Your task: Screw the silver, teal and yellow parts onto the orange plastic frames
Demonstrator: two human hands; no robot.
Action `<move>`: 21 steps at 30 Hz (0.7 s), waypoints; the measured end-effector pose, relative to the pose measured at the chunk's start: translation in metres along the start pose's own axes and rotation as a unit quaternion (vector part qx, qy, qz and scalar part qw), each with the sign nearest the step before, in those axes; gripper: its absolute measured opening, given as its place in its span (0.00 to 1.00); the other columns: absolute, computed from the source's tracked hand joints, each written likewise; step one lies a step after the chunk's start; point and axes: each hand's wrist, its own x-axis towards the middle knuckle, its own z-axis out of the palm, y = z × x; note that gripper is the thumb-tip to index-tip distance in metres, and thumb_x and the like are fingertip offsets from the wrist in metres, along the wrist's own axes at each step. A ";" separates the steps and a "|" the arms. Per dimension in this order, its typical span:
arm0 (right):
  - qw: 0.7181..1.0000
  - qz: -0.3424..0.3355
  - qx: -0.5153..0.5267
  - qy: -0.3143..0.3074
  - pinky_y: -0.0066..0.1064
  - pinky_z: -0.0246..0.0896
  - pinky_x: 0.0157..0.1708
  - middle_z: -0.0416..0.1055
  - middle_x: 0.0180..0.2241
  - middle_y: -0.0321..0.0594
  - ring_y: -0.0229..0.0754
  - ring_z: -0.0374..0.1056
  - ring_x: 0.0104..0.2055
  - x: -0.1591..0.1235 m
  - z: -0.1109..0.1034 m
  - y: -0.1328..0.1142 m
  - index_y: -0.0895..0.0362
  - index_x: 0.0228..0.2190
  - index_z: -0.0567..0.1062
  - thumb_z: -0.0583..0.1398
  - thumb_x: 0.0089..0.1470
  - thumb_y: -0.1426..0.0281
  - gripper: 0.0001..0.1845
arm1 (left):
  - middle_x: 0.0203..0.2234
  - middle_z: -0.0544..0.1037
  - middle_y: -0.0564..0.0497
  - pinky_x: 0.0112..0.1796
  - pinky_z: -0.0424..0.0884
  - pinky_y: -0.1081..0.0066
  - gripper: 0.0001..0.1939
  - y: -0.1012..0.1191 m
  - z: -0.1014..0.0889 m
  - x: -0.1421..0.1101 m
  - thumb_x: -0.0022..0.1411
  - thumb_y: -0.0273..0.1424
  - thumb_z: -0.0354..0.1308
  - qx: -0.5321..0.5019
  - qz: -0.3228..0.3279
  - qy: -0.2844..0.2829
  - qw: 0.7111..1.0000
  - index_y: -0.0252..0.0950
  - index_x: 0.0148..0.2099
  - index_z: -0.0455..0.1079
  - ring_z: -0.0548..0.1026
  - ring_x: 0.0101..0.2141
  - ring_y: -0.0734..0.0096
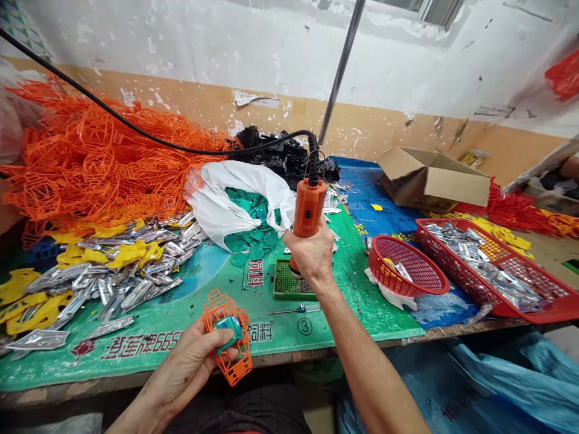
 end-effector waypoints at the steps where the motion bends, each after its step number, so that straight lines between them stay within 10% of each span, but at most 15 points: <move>1: 1.000 -0.003 0.000 0.000 0.33 0.61 0.26 0.66 0.22 0.29 0.36 0.61 0.23 0.000 0.000 -0.001 0.56 0.27 0.69 0.62 0.32 0.71 0.13 | 0.34 0.77 0.51 0.28 0.74 0.73 0.18 0.000 0.000 0.000 0.46 0.26 0.65 0.000 0.000 -0.001 1.000 0.36 0.42 0.69 0.74 0.31 0.71; 21: 1.000 0.000 0.017 0.016 0.33 0.61 0.26 0.66 0.21 0.30 0.36 0.62 0.22 0.000 -0.003 -0.006 0.57 0.27 0.69 0.63 0.32 0.71 0.14 | 0.32 0.77 0.51 0.27 0.74 0.74 0.18 0.003 0.005 -0.001 0.42 0.26 0.67 -0.013 -0.003 0.012 1.000 0.35 0.39 0.71 0.74 0.29 0.72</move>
